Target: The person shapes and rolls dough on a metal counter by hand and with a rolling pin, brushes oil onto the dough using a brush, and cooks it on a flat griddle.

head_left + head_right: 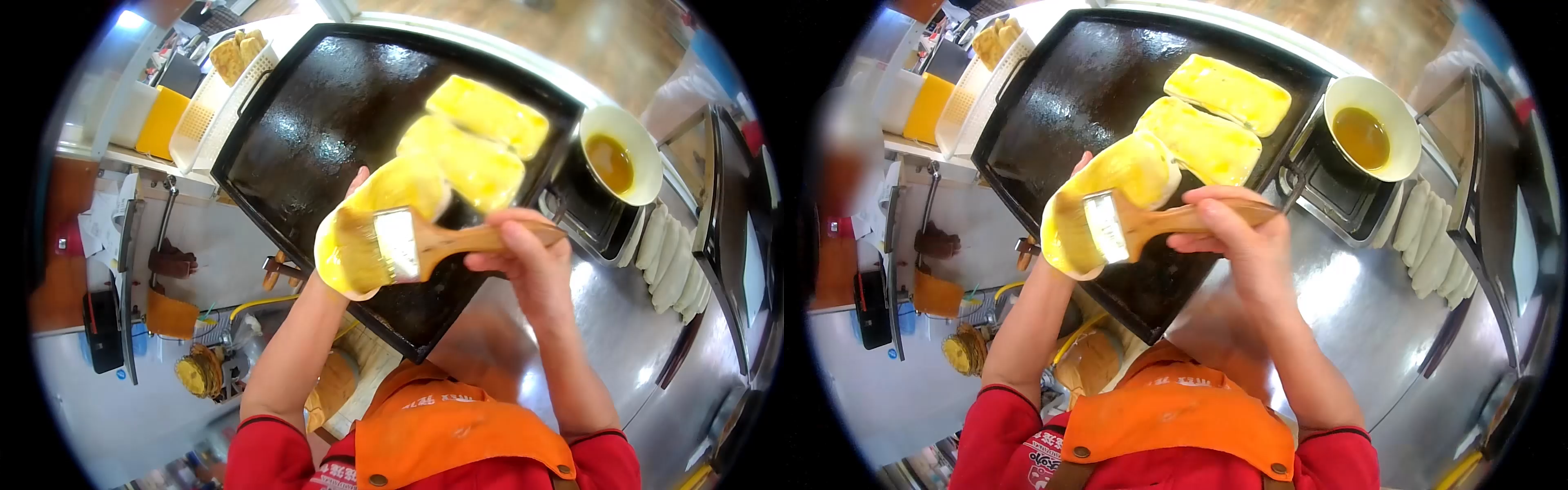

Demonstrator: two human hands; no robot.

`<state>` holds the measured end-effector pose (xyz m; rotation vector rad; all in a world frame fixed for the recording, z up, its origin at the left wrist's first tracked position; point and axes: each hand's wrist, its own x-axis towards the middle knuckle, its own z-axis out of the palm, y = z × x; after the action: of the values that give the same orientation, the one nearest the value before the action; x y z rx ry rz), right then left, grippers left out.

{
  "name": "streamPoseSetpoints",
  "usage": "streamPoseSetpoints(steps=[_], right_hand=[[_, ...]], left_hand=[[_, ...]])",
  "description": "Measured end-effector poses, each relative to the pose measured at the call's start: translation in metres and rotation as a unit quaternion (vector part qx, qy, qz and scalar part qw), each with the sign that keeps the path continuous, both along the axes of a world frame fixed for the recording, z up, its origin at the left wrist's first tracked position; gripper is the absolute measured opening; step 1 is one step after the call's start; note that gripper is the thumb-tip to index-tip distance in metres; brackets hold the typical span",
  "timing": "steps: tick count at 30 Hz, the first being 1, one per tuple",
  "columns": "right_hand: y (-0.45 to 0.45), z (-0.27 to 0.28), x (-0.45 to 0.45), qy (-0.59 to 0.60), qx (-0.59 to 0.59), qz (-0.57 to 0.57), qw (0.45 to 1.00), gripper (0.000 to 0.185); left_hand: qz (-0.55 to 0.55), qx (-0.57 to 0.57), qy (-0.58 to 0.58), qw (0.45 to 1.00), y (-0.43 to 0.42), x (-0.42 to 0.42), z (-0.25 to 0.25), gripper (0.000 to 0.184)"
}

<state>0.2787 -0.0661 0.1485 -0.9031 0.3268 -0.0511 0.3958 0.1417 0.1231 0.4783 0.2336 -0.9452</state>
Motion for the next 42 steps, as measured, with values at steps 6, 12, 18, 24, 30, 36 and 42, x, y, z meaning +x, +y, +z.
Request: streamPoseSetpoints(steps=[6,12,18,24,30,36,42], right_hand=[[-0.073,-0.035,-0.026,0.021,-0.027,-0.172,0.984,0.027],[-0.083,-0.037,-0.051,0.030,-0.088,-0.277,0.956,0.031],[-0.077,-0.045,-0.066,0.037,-0.055,-0.274,0.959,0.028],[-0.057,-0.044,-0.070,0.056,-0.006,-0.236,0.970,0.022],[-0.037,-0.042,-0.058,0.084,-0.020,-0.134,0.987,0.020],[-0.029,-0.034,-0.040,0.095,-0.108,-0.088,0.986,0.019],[-0.015,-0.042,-0.029,0.084,-0.110,-0.095,0.986,0.024]], left_hand=[[0.163,0.337,-0.278,0.885,-0.007,-0.007,0.000,0.041],[-0.067,0.724,-0.614,0.308,-0.029,-0.006,-0.087,0.056],[-0.034,0.739,-0.519,0.428,-0.032,-0.014,-0.088,0.065],[-0.001,0.676,-0.423,0.603,-0.033,-0.012,-0.060,0.070],[-0.004,0.648,-0.439,0.623,-0.028,-0.024,-0.053,0.065],[0.015,0.609,-0.478,0.632,0.003,-0.019,-0.047,0.053],[0.077,0.553,-0.589,0.584,0.044,-0.053,-0.015,0.040]])
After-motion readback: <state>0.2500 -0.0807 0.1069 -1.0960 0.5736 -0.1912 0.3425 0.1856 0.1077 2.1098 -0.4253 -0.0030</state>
